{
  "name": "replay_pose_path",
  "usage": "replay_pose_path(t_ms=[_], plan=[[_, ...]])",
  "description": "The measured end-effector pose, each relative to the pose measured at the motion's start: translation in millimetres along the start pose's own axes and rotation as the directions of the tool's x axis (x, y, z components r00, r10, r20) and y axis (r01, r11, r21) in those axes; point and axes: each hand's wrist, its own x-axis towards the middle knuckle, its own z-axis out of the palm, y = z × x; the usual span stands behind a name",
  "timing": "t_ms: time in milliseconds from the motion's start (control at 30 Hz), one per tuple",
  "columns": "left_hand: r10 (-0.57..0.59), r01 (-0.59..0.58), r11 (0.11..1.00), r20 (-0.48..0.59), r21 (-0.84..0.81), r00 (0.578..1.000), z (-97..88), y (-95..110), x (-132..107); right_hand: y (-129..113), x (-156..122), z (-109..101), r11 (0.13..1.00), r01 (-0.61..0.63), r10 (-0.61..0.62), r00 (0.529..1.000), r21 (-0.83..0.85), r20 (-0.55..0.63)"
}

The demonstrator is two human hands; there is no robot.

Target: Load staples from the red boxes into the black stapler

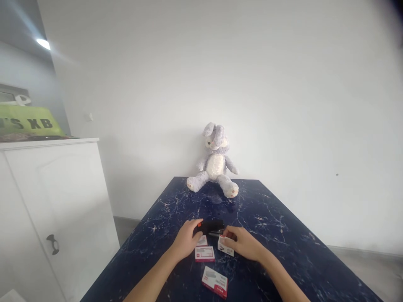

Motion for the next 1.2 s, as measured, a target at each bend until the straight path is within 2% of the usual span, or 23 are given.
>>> replay_pose_path(t_ms=[67, 167, 300, 500, 733, 1200], plan=[[-0.025, 0.026, 0.999, 0.017, -0.026, 1.000, -0.3, -2.9, 0.1, 9.2, -3.9, 0.0, 0.997, 0.015, -0.014, 1.000, 0.069, -0.014], [-0.029, 0.030, 0.999, 0.035, -0.040, 0.999, 0.1, -4.5, 0.6, 19.2, -8.0, -0.3, 0.992, -0.024, 0.027, 0.999, 0.127, -0.028], [0.031, -0.031, 1.000, 0.032, -0.005, 0.999, -1.4, -2.7, 0.7, 15.0, -5.3, 8.9, 1.000, -0.003, 0.003, 0.994, -0.001, -0.106], [0.054, -0.055, 0.998, 0.059, 0.028, 0.997, -4.0, -2.9, 1.0, 0.3, -3.3, 19.5, 0.990, 0.022, -0.039, 0.992, -0.141, -0.124], [0.056, -0.060, 0.997, 0.080, 0.055, 0.995, -0.9, -10.8, 2.2, 2.4, -3.8, 19.6, 0.981, 0.036, -0.061, 0.990, -0.189, -0.128], [0.045, -0.051, 0.997, 0.111, 0.050, 0.993, -3.5, -6.9, 0.4, 6.7, -2.3, 22.6, 0.978, 0.030, -0.055, 0.991, -0.204, -0.119]])
